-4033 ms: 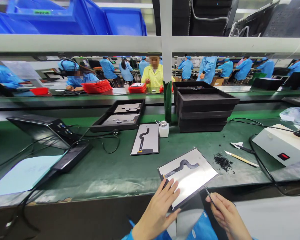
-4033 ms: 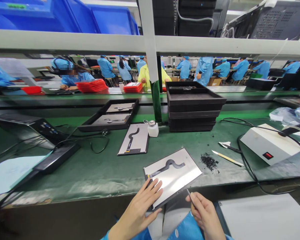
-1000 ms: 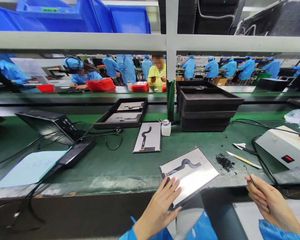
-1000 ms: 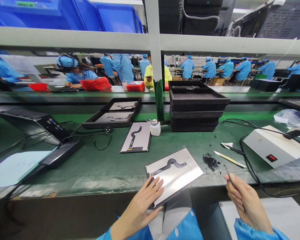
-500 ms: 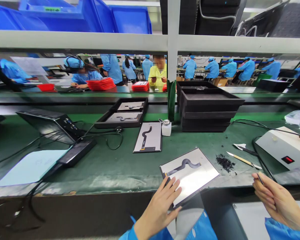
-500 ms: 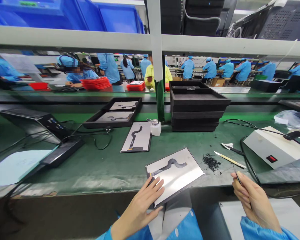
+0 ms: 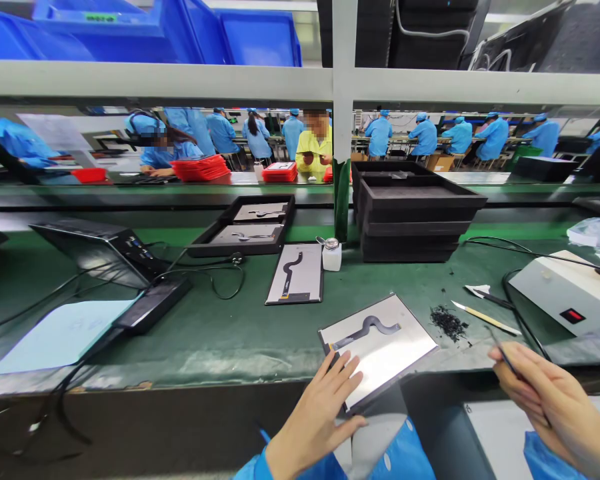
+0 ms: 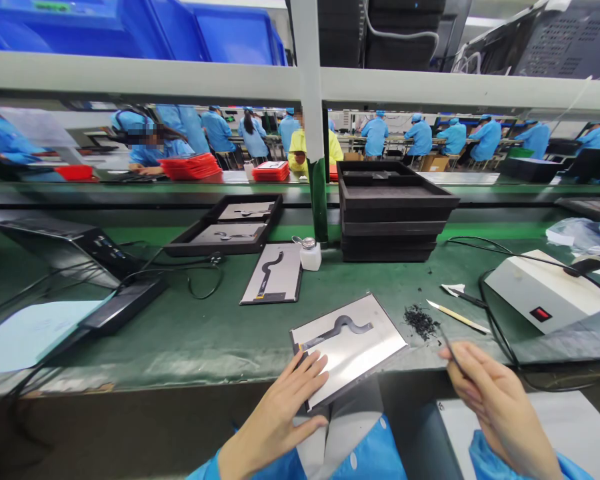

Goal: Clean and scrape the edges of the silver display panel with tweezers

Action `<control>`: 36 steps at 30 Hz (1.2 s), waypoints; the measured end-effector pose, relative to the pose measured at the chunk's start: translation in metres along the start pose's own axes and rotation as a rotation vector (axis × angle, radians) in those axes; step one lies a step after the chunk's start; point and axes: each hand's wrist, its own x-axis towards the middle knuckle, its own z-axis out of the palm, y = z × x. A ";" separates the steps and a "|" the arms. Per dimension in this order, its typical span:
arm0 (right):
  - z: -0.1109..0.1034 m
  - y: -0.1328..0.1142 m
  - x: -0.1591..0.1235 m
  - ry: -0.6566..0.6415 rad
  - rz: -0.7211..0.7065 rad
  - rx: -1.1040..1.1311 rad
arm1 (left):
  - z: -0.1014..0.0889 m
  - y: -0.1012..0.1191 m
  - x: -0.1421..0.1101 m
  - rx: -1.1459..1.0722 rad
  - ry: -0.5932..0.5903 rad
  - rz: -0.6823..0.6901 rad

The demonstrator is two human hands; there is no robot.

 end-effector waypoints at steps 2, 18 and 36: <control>0.022 -0.007 -0.009 -0.078 -0.045 -0.061 | -0.003 0.004 0.006 -0.043 -0.001 -0.022; 0.090 0.139 -0.023 -0.444 -0.155 -0.431 | -0.020 0.006 0.011 0.047 0.012 0.021; 0.108 0.187 -0.030 -0.509 0.142 -0.015 | 0.006 0.010 -0.006 0.180 0.016 -0.010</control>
